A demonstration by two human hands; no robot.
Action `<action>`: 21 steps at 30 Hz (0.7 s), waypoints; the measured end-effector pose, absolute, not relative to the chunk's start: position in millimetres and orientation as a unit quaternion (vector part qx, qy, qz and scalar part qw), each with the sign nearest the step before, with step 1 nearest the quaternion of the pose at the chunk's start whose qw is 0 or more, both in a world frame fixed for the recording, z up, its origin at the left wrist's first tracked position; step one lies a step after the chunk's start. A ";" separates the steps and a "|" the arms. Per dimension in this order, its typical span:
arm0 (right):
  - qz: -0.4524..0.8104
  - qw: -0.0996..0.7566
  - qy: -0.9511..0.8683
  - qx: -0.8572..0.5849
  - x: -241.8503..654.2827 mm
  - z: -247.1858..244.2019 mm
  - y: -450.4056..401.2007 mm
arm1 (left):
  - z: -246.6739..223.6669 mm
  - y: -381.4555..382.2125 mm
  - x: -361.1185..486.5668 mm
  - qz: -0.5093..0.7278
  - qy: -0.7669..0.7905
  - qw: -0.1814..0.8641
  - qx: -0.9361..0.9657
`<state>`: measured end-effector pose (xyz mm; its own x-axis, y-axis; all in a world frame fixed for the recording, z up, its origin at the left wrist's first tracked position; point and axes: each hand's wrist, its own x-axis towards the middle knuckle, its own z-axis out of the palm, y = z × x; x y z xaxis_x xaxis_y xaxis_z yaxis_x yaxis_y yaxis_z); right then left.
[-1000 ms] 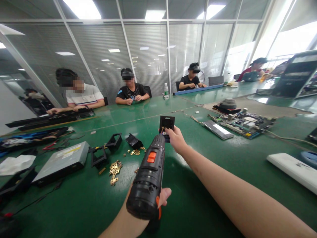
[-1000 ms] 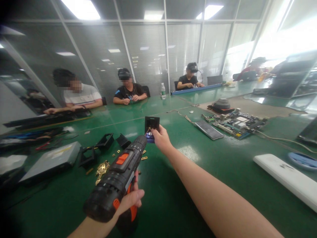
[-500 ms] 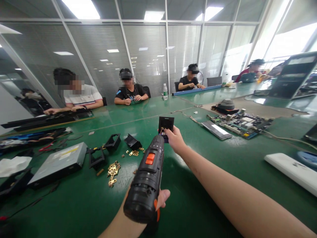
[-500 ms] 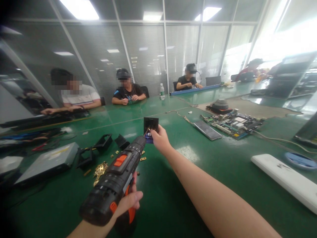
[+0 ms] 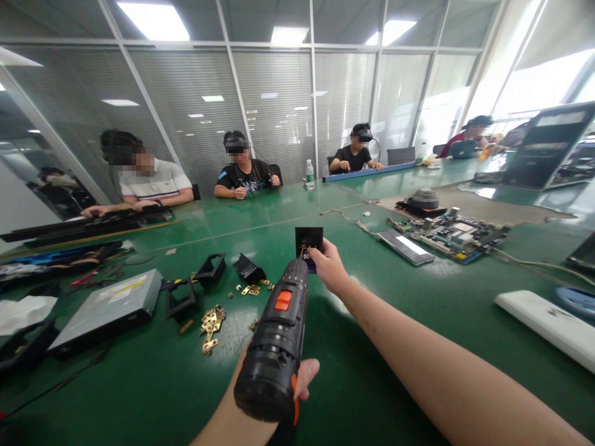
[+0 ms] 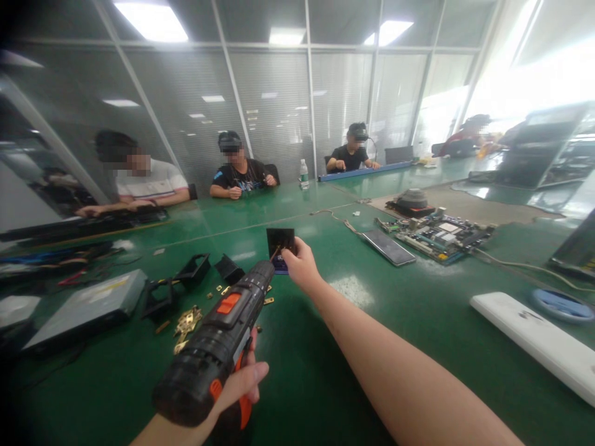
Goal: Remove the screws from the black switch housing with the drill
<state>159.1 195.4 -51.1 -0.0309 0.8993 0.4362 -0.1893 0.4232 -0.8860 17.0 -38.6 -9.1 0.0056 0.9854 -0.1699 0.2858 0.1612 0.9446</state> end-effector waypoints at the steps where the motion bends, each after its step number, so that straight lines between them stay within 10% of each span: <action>1: 0.438 0.620 -0.571 -0.313 159.7 -51.8 195.9 | -8.6 -39.0 17.4 0.374 0.600 0.470 0.528; 21: 0.508 0.592 -0.542 -0.312 163.7 -42.6 188.7 | -19.2 -32.6 16.7 0.340 0.644 0.463 0.506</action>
<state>163.7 188.7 -42.6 -0.1050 0.9400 0.3245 -0.2627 0.2885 -0.9207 16.7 -32.6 -19.2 -0.0600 0.9656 -0.2529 0.3365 0.2581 0.9056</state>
